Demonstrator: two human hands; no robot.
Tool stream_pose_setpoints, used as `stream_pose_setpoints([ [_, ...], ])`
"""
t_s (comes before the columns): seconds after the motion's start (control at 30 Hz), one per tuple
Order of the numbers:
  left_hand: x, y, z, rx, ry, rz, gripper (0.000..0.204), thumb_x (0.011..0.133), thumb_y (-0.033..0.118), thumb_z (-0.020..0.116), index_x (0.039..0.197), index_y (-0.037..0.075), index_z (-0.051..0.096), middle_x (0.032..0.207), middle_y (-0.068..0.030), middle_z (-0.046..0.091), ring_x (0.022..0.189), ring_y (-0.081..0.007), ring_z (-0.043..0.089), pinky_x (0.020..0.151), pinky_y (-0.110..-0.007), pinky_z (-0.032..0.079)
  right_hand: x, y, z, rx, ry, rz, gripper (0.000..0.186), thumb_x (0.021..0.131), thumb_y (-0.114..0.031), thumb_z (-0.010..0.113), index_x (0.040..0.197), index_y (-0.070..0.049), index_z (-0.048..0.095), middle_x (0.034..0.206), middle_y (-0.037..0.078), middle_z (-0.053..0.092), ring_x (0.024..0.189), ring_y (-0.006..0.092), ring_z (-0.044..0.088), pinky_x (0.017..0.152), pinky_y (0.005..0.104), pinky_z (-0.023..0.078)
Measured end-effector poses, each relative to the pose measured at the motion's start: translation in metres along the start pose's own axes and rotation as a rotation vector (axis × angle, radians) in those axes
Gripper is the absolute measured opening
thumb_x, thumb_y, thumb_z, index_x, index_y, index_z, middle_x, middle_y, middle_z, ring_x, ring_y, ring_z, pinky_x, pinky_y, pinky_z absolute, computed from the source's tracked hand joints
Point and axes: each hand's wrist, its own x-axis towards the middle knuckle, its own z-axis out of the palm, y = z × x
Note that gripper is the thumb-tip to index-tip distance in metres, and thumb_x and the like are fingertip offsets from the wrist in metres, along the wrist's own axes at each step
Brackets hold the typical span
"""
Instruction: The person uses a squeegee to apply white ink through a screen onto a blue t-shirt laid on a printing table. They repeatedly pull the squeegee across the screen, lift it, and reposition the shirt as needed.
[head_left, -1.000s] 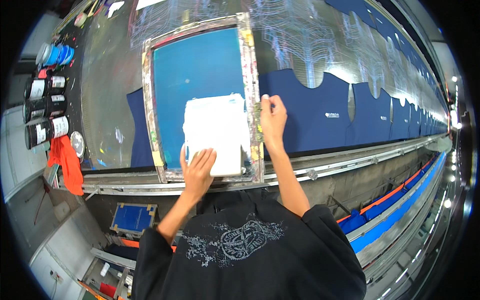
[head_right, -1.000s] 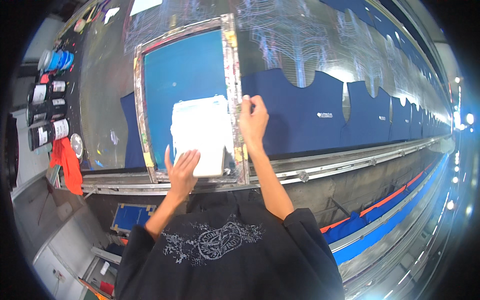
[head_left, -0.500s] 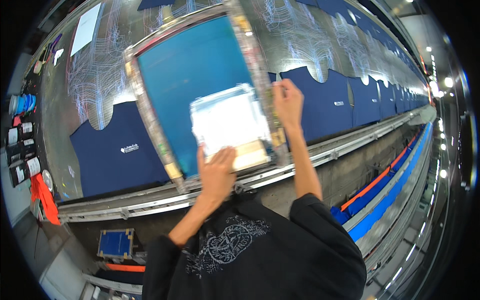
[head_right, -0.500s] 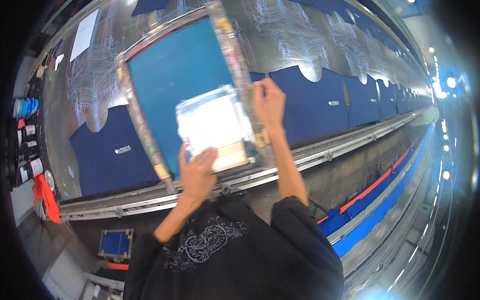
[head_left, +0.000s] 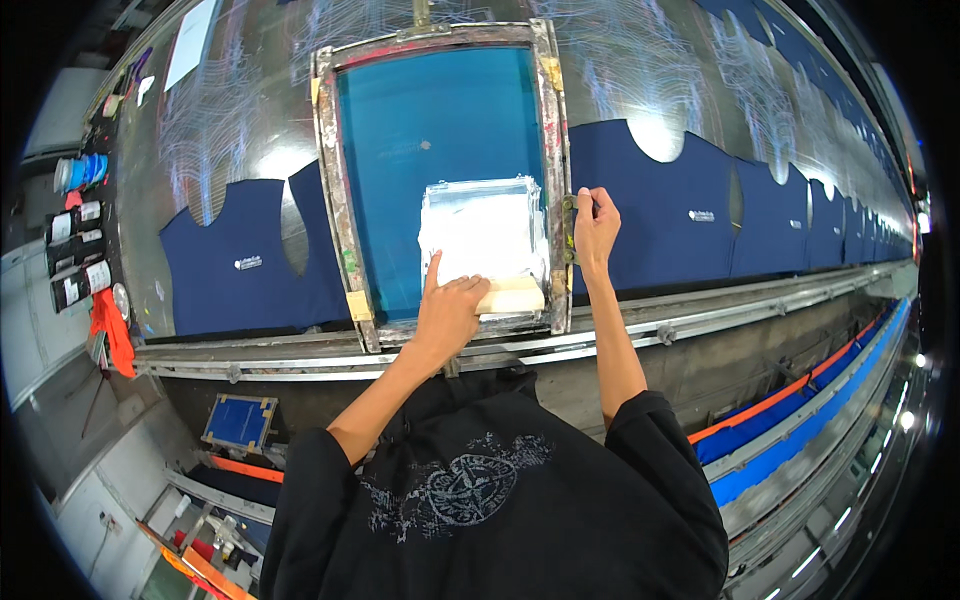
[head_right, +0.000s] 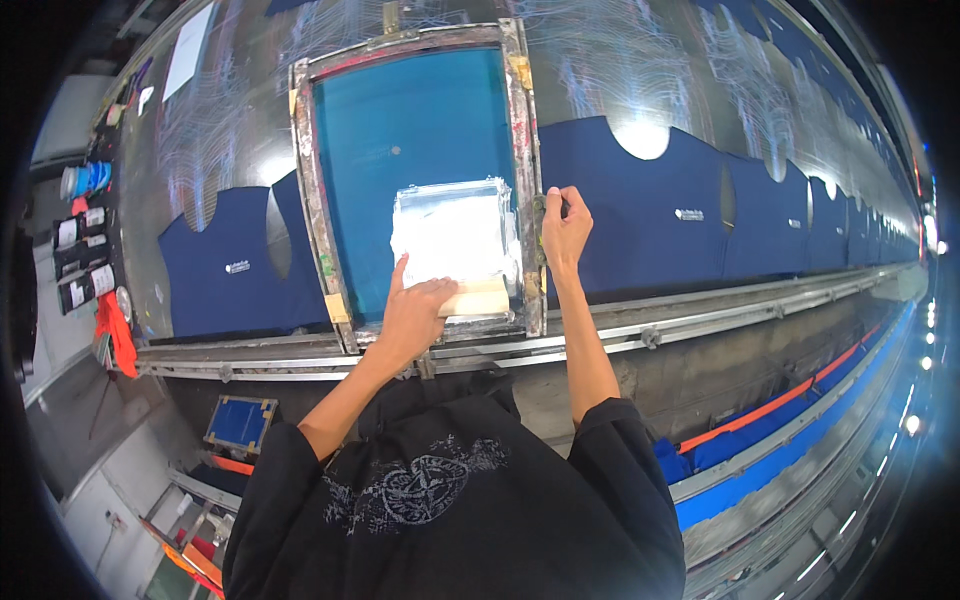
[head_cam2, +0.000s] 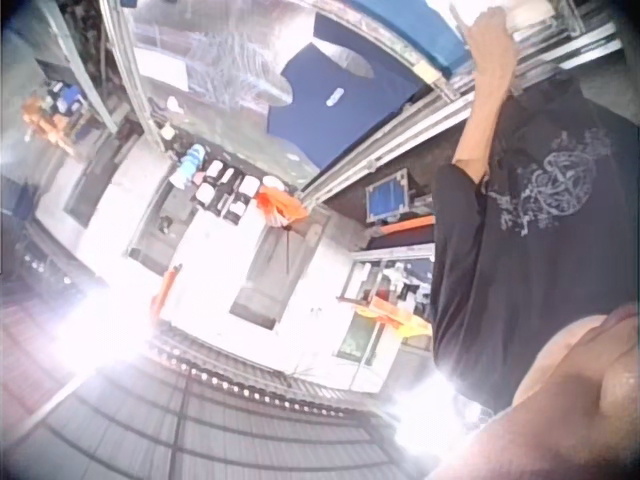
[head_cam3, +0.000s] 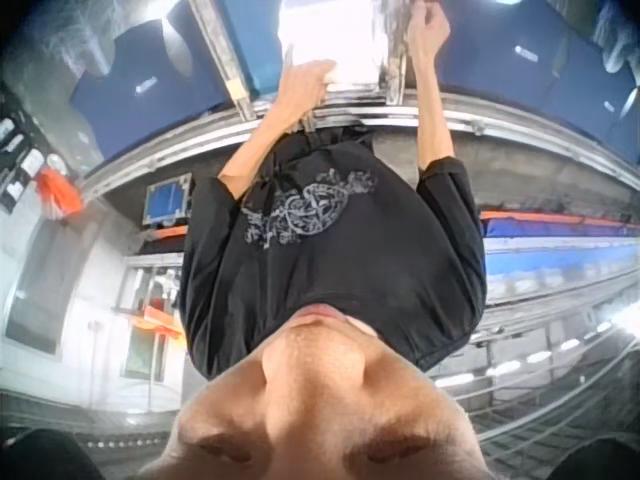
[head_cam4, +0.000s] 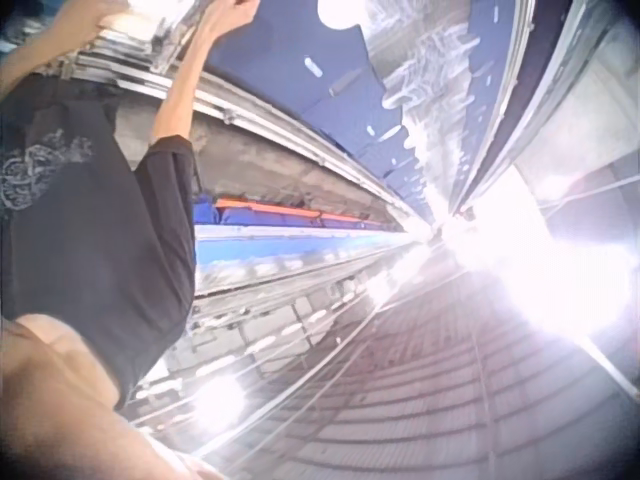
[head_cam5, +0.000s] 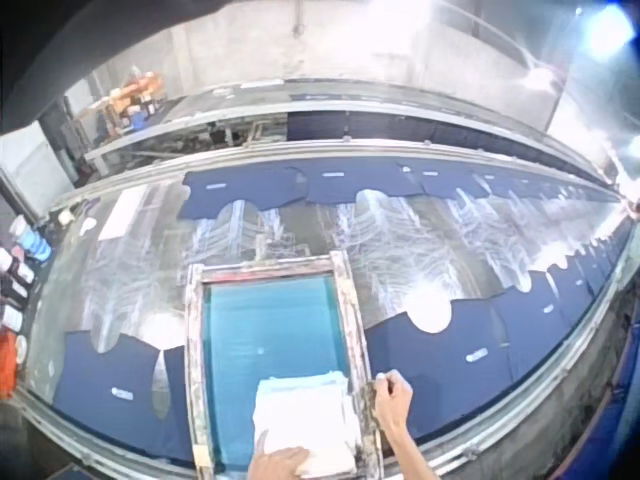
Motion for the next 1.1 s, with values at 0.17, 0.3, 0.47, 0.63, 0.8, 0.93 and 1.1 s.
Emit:
stream_pose_setpoints([
  [0.17,-0.009,-0.005,0.008,-0.005,0.012,-0.011,0.048,0.073,-0.004,0.064,0.119,0.005,0.070,0.120,-0.0112,0.075,0.118,-0.0235,0.069,0.128,-0.059,0.010,-0.008,-0.010,0.009,-0.079,0.047,-0.034,0.029,0.101,-0.021,0.062,0.081,-0.001,0.057,0.065,0.003,0.044,0.062,0.0120,0.041,0.057,0.0345,0.037],
  [0.3,-0.009,-0.010,0.007,0.021,-0.017,-0.009,0.041,0.074,-0.002,0.063,0.114,0.005,0.069,0.113,-0.0096,0.075,0.115,-0.0253,0.070,0.128,-0.058,0.011,-0.008,-0.005,0.014,-0.131,0.004,-0.085,0.029,0.102,-0.022,0.060,0.082,0.000,0.056,0.066,0.005,0.045,0.065,0.0131,0.040,0.060,0.0349,0.038],
  [0.47,0.007,-0.025,0.014,0.037,-0.172,-0.006,0.034,0.073,0.005,0.067,0.106,0.005,0.069,0.095,-0.0111,0.073,0.104,-0.0257,0.071,0.127,-0.060,0.014,-0.002,0.006,0.025,-0.284,-0.059,-0.106,0.030,0.104,-0.022,0.057,0.085,0.001,0.056,0.070,0.005,0.046,0.068,0.0157,0.042,0.063,0.0365,0.039],
  [0.63,-0.002,-0.038,0.009,-0.153,-0.069,0.083,0.012,0.074,0.009,0.066,0.085,0.007,0.072,0.087,-0.0115,0.072,0.093,-0.0261,0.071,0.127,-0.062,0.012,0.003,0.022,0.023,-0.378,-0.062,-0.103,0.029,0.105,-0.021,0.055,0.084,0.000,0.054,0.072,0.002,0.045,0.069,0.0150,0.042,0.063,0.0348,0.038],
  [0.8,-0.018,-0.061,0.031,-0.498,0.252,0.146,0.014,0.080,0.005,0.060,0.071,0.008,0.071,0.065,-0.0045,0.063,0.077,-0.0224,0.068,0.129,-0.060,0.015,0.031,0.047,-0.013,-0.632,-0.072,-0.071,0.032,0.107,-0.026,0.048,0.093,0.000,0.058,0.084,0.005,0.052,0.076,0.0190,0.050,0.068,0.0351,0.041],
  [0.93,-0.022,-0.067,0.047,-0.485,0.180,0.241,0.013,0.081,0.006,0.062,0.080,0.006,0.076,0.076,-0.0033,0.069,0.086,-0.0185,0.068,0.131,-0.060,0.014,0.040,0.077,-0.038,-0.457,0.123,0.062,0.044,0.108,-0.033,0.045,0.129,0.003,0.059,0.127,0.015,0.058,0.112,0.0272,0.061,0.090,0.0360,0.050],
  [1.1,-0.033,-0.103,0.023,-0.395,0.259,0.286,0.014,0.078,0.008,0.064,0.073,0.009,0.077,0.070,-0.0037,0.070,0.082,-0.0211,0.070,0.130,-0.064,0.012,0.076,0.085,-0.079,-0.330,0.009,0.451,0.060,0.104,-0.047,0.047,0.144,-0.002,0.048,0.139,0.013,0.052,0.127,0.0290,0.055,0.102,0.0412,0.047],
])
